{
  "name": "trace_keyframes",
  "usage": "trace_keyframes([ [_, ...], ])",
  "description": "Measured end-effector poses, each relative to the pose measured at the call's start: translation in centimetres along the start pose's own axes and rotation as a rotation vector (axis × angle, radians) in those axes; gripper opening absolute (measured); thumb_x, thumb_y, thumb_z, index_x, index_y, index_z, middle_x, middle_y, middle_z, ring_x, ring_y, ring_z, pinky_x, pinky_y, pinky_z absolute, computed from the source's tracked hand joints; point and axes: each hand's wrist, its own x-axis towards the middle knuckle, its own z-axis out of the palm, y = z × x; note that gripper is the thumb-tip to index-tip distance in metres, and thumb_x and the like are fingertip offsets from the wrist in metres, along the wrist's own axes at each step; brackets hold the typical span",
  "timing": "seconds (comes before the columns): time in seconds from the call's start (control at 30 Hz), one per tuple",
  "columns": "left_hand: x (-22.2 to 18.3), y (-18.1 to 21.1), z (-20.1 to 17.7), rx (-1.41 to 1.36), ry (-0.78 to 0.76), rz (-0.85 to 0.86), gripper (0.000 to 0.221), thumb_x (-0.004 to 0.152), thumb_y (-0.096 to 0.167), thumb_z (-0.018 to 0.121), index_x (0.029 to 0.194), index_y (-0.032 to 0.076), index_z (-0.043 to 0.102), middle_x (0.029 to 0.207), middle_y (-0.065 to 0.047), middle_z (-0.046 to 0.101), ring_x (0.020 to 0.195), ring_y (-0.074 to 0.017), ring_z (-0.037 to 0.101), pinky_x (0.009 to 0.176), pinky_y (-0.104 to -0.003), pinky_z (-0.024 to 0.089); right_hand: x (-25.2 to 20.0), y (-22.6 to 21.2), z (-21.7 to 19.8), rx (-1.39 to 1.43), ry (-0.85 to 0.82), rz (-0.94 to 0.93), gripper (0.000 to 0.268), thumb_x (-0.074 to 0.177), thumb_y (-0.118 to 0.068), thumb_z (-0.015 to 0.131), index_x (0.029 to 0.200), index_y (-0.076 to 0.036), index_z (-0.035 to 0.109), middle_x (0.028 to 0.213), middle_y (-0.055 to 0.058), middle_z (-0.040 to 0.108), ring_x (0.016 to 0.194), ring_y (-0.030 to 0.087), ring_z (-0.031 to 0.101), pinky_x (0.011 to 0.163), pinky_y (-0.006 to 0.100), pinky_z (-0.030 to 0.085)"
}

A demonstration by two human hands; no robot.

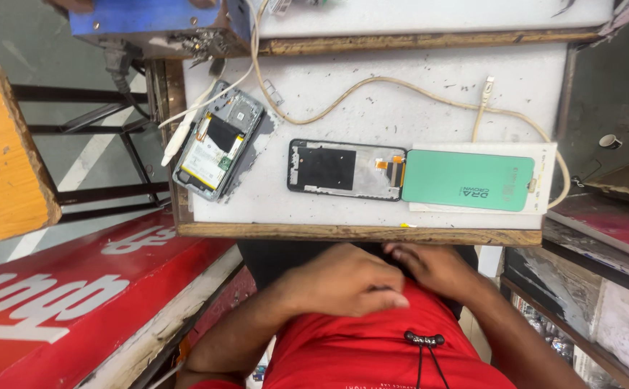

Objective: The person assembles a smartphone by placing the battery into the chassis, applying adhesive along the frame, and attaching a new screen. They then connect the ribbon cable, press the screen into place, and test the device by powering it on.

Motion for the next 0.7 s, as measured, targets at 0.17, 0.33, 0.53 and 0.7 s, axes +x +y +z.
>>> trace_keyframes([
  [0.17,3.4,-0.2,3.7,-0.022,-0.076,-0.027,0.033,0.102,0.042,0.063,0.093,0.011,0.068,0.078,-0.010,0.069,0.073,-0.0269,0.071,0.069,-0.042,0.058,-6.7,-4.1,-3.1,0.353,0.010,-0.680,0.061,0.088,0.000,0.063,0.148,-0.002,0.049,0.146,0.027,0.058,0.131,0.039,0.058,0.110,0.048,0.045],
  [0.33,3.6,2.4,2.0,0.045,0.397,0.102,0.022,0.104,0.031,0.063,0.106,0.010,0.071,0.093,-0.010,0.072,0.084,-0.0296,0.071,0.074,-0.043,0.058,-11.4,-0.5,-6.6,0.751,0.263,-0.352,0.034,0.096,-0.007,0.064,0.127,0.002,0.071,0.112,0.023,0.079,0.105,0.037,0.076,0.095,0.048,0.061],
  [0.53,4.0,2.3,-3.4,0.386,0.663,0.063,0.013,0.102,0.016,0.069,0.109,0.005,0.070,0.101,-0.010,0.071,0.091,-0.0272,0.071,0.080,-0.039,0.059,-12.1,7.0,-7.2,0.977,0.831,-0.684,0.054,0.124,-0.043,0.054,0.083,-0.010,0.043,0.072,0.011,0.060,0.068,0.023,0.063,0.070,0.042,0.058],
  [0.7,9.6,1.6,-1.6,0.623,0.555,0.144,0.033,0.092,0.007,0.066,0.126,0.008,0.068,0.124,-0.016,0.066,0.118,-0.0353,0.063,0.097,-0.048,0.055,-11.3,10.1,-6.8,0.897,1.106,-0.640,0.051,0.122,-0.047,0.047,0.090,-0.007,0.040,0.075,0.008,0.049,0.072,0.022,0.054,0.071,0.040,0.054],
])
